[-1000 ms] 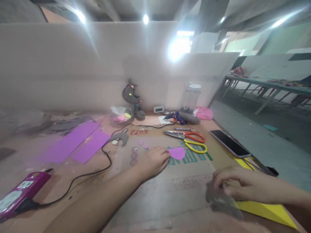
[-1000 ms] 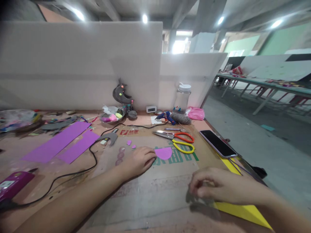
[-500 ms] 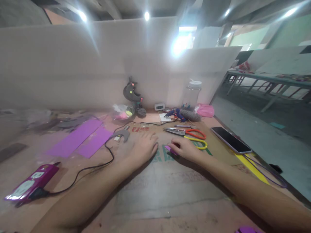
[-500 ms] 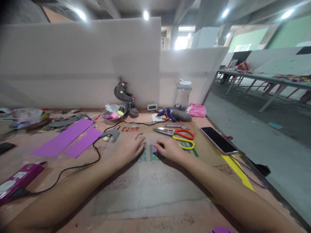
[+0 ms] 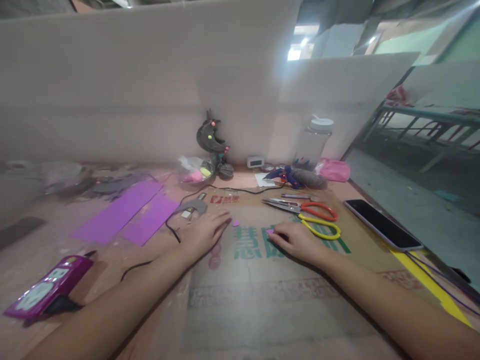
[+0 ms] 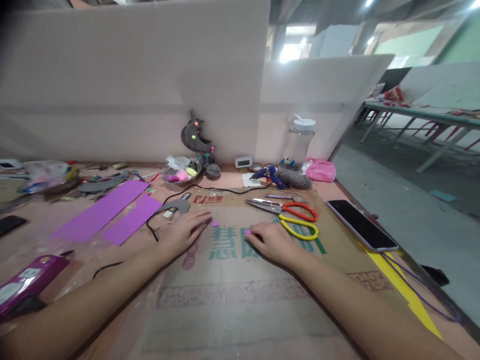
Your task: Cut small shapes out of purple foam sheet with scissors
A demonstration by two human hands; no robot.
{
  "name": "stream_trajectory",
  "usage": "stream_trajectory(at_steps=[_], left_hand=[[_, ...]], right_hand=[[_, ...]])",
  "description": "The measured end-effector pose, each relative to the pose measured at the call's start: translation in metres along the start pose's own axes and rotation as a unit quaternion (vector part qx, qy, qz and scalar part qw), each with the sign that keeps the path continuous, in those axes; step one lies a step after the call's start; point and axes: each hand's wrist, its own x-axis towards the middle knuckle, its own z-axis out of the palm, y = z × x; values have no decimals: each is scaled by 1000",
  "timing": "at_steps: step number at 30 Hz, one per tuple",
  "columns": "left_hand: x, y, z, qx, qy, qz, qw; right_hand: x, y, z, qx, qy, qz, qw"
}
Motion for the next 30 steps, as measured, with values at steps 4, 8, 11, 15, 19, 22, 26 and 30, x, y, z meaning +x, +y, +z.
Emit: stream_trajectory(at_steps=[4, 8, 11, 15, 19, 22, 26, 30], left_hand=[[-4, 6, 1, -7, -57, 30, 998], [5, 1, 5, -3, -77, 6, 997], [25, -9, 9, -3, -77, -13, 997], [47, -20, 13, -5, -40, -38, 998], [47, -28, 10, -6, 39, -62, 997], [46, -36, 3, 0, 82, -64, 995], [47, -36, -4, 11, 69, -26, 997], [39, -21, 0, 46, 24, -5, 999]], right_hand=[[0, 1, 0, -2, -7, -3, 1000], [0, 3, 0, 2, -10, -4, 1000], [0, 2, -1, 8, -12, -5, 1000], [-1, 0, -2, 11, -13, -3, 1000], [-2, 0, -3, 18, -10, -9, 1000], [-2, 1, -4, 30, -14, -9, 999], [-2, 1, -4, 39, -18, -8, 999], [-2, 0, -6, 45, -12, -5, 999]])
